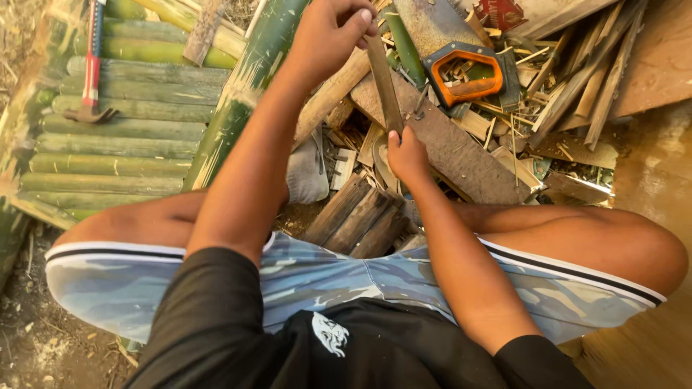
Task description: The person sits on the ground and uses a hand saw to cut a bamboo pole, then uses a knife to split and shape a bamboo piece, and finally uses a hammer to drive nails into the bamboo to attach it to a larger structure.
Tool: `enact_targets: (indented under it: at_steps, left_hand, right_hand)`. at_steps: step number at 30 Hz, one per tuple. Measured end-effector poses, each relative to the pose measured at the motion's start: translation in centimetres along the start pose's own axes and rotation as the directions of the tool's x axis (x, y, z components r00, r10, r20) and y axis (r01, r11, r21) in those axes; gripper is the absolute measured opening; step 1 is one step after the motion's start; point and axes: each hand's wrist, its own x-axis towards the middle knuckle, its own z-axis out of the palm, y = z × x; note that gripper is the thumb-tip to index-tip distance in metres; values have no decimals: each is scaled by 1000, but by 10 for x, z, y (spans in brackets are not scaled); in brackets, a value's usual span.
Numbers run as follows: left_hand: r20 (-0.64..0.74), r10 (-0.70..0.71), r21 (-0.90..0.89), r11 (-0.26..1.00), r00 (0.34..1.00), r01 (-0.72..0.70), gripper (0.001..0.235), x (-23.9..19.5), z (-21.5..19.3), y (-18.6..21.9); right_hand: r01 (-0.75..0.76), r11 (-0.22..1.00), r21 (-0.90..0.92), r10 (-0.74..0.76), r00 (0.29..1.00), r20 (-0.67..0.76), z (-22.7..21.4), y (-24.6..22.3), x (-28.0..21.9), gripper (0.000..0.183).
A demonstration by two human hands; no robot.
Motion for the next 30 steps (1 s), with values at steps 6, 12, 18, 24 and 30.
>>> enact_targets:
  at_steps: [6,12,18,24,30]
  left_hand:
    - [-156,-102,-324,945,982,47,20,-92,-2,59]
    - [-238,-164,-286,954,957,92,21,-182,51,70]
    - [-274,-464,242,815,843,527,43,-167,58,11]
    - [-215,-561,709,473,799,523,98,-146,56,-88]
    - [-222,-63,868,442,973,227,65,-79,-3,-63]
  right_hand:
    - [-92,996,19,91,994,55,-4,5,8,43]
    - [-129,988,87,119,987,112,1,-16,1,35]
    - [12,975,222,-20,999,33,-15,7,-9,30]
    - [-180,910,375,169,984,62,-18,6,-17,31]
    - [563,803,196,-482,807,-340,-59,-25,-14,36]
